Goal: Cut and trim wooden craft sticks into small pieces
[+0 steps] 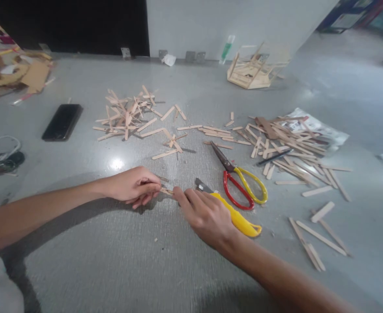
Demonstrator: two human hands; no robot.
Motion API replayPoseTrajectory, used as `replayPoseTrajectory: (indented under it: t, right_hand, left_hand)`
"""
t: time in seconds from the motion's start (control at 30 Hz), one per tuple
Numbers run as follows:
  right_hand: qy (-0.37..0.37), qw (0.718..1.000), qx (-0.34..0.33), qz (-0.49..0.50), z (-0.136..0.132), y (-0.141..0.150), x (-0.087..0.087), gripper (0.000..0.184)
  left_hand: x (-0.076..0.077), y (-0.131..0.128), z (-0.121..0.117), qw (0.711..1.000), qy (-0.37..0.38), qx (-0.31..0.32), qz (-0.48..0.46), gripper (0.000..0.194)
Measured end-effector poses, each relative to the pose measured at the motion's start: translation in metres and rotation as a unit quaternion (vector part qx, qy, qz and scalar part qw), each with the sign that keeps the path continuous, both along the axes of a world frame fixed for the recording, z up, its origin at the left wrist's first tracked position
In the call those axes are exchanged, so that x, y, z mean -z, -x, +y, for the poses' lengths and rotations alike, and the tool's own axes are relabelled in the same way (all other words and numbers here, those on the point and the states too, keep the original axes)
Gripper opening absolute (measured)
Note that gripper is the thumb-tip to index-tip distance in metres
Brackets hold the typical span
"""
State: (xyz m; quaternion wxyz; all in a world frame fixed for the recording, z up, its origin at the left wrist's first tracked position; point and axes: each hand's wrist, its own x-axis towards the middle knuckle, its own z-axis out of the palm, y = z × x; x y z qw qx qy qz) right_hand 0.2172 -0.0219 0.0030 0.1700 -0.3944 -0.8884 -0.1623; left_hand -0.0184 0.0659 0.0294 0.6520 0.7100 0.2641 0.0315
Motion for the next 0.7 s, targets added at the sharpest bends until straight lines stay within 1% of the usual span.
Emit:
replayPoseTrajectory:
  t: [0.1,0.23,0.33,0.4,0.53,0.7]
  right_hand:
    - [0.033,0.998,-0.002,0.053,0.004,0.0,0.003,0.017]
    - [0.111,0.987,-0.007,0.119,0.008,0.0,0.004,0.019]
    - [0.157,0.979,-0.006,0.128,0.009,-0.001,0.003,0.022]
    - [0.148,0.982,-0.008,0.12,0.009,-0.001,0.001,0.023]
    - [0.118,0.988,-0.025,0.096,0.01,-0.004,-0.003,0.023]
    - [0.144,0.984,-0.038,0.101,0.012,-0.008,-0.005,0.022]
  left_hand:
    - [-0.001,0.0,0.0,1.0,-0.014,0.005,0.004,0.038]
    - [0.0,-0.002,-0.002,0.996,-0.089,0.011,0.01,0.037]
    - [0.001,-0.003,-0.003,0.992,-0.128,0.018,0.004,0.039]
    - [0.002,-0.003,-0.003,0.992,-0.123,0.02,0.003,0.038]
    - [0.003,-0.001,-0.001,0.996,-0.089,0.027,0.009,0.037]
    - [0.004,-0.001,-0.001,0.994,-0.107,0.037,-0.003,0.037]
